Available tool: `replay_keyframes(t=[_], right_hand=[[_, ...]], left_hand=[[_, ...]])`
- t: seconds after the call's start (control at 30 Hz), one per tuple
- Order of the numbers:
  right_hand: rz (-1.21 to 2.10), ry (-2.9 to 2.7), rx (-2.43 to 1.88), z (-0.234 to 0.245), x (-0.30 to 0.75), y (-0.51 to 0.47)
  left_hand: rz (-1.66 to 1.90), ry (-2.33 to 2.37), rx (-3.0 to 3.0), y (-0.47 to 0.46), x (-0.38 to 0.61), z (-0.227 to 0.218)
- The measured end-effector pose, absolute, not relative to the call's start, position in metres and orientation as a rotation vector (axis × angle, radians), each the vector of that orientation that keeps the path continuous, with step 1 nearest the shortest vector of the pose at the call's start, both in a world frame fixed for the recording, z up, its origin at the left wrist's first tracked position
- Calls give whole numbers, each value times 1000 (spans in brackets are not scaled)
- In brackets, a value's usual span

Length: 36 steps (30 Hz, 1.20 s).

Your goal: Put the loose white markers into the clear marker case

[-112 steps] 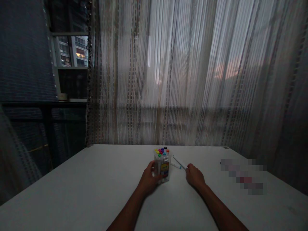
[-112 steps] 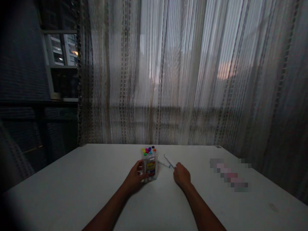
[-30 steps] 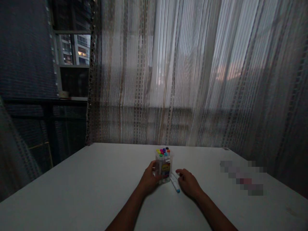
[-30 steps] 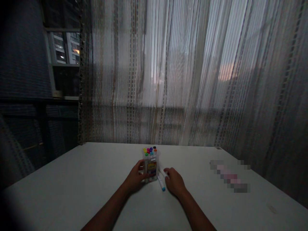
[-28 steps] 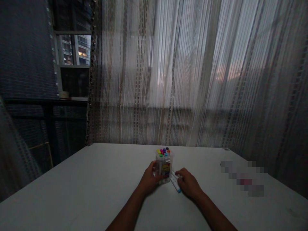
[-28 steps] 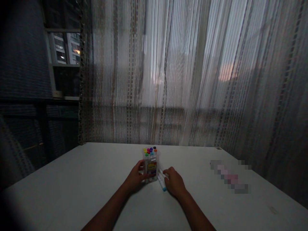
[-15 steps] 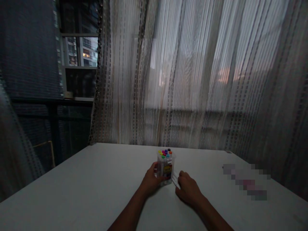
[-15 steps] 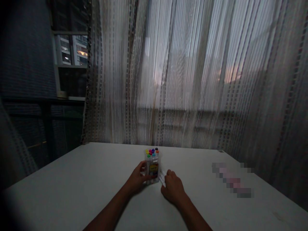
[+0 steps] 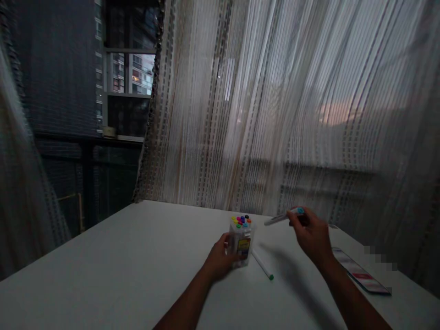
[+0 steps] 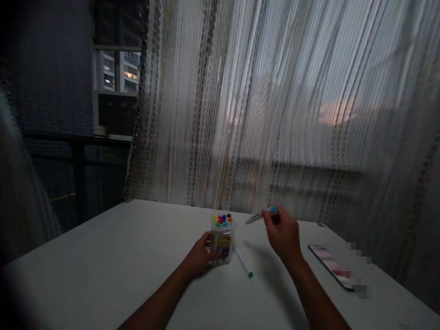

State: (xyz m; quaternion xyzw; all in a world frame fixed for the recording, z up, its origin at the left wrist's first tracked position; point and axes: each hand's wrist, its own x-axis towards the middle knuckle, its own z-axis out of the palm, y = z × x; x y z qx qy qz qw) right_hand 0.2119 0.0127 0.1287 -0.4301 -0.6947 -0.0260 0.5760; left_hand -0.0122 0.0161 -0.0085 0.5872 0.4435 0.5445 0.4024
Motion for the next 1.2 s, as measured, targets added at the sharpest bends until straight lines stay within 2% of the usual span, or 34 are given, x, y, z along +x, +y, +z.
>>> replay_keyframes(t=[0.2,0.5,1.2], right_hand=[[244,-1686,-734,160,183,14],[373,-2043,-976,117,137,56],[-36,-2084,-1075,101,139,43]], left_hand=[[1372,1120,1513,17,-12,-8],[1366,1116,1541,16,-13,-7],[1416,1088,1518,17,-11,-12]])
